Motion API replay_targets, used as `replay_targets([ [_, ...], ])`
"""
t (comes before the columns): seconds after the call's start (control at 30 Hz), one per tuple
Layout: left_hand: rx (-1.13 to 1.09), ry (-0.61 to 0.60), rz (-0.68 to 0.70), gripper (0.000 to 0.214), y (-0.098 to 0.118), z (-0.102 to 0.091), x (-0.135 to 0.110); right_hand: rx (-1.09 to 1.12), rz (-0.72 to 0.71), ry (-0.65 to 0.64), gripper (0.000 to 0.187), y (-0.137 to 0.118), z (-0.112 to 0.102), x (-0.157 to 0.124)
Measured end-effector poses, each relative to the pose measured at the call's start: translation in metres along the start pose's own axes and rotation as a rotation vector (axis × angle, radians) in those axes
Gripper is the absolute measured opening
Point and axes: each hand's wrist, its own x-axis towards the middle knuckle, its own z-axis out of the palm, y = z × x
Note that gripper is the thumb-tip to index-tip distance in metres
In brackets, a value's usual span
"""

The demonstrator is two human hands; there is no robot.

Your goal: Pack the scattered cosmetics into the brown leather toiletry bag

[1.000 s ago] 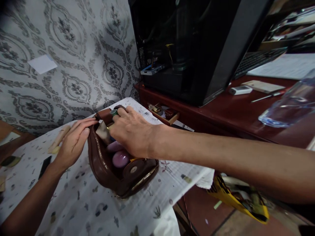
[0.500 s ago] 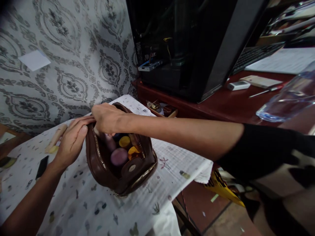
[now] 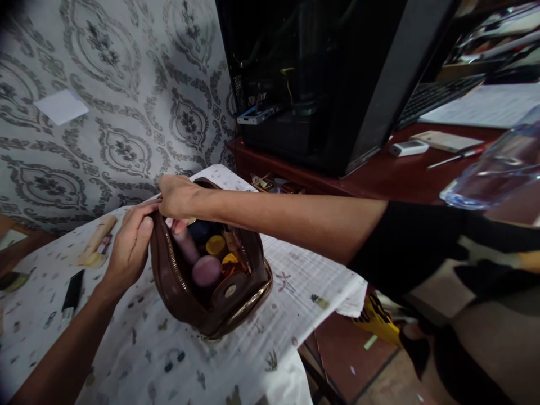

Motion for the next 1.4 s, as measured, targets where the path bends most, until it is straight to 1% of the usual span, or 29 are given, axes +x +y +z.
replay_targets([
  [0.17,-0.008,0.007,0.006,0.032,0.0,0.001,0.0,0.077,0.012,-0.009,0.017,0.007,0.003,0.007],
  [0.27,-0.011,0.002,0.012,0.033,-0.001,0.001,0.0,0.086,0.005,-0.021,0.015,0.01,0.003,0.009],
  [0.5,-0.032,0.001,-0.019,0.04,-0.002,0.001,-0.005,0.053,-0.043,0.041,0.019,0.011,0.002,-0.006],
  [0.6,-0.035,-0.007,-0.035,0.044,-0.003,0.0,-0.008,0.061,-0.063,0.063,0.015,0.015,0.002,-0.008],
  [0.7,-0.036,-0.01,-0.054,0.047,-0.003,-0.001,-0.011,0.07,-0.089,0.054,0.009,0.021,0.003,-0.007],
  [0.83,-0.036,-0.014,-0.072,0.05,-0.003,-0.002,-0.013,0.086,-0.139,0.038,0.008,0.028,0.005,-0.005],
  [1.03,-0.042,-0.005,-0.079,0.05,-0.001,-0.002,-0.015,0.047,-0.172,-0.023,0.006,0.027,0.001,-0.01],
  [1.2,-0.054,-0.005,-0.078,0.051,-0.001,-0.001,-0.015,0.017,-0.179,-0.022,0.012,0.022,0.002,-0.015],
  [1.4,-0.064,-0.011,-0.094,0.05,0.0,-0.001,-0.014,0.005,-0.224,-0.024,0.021,0.02,0.002,-0.01],
])
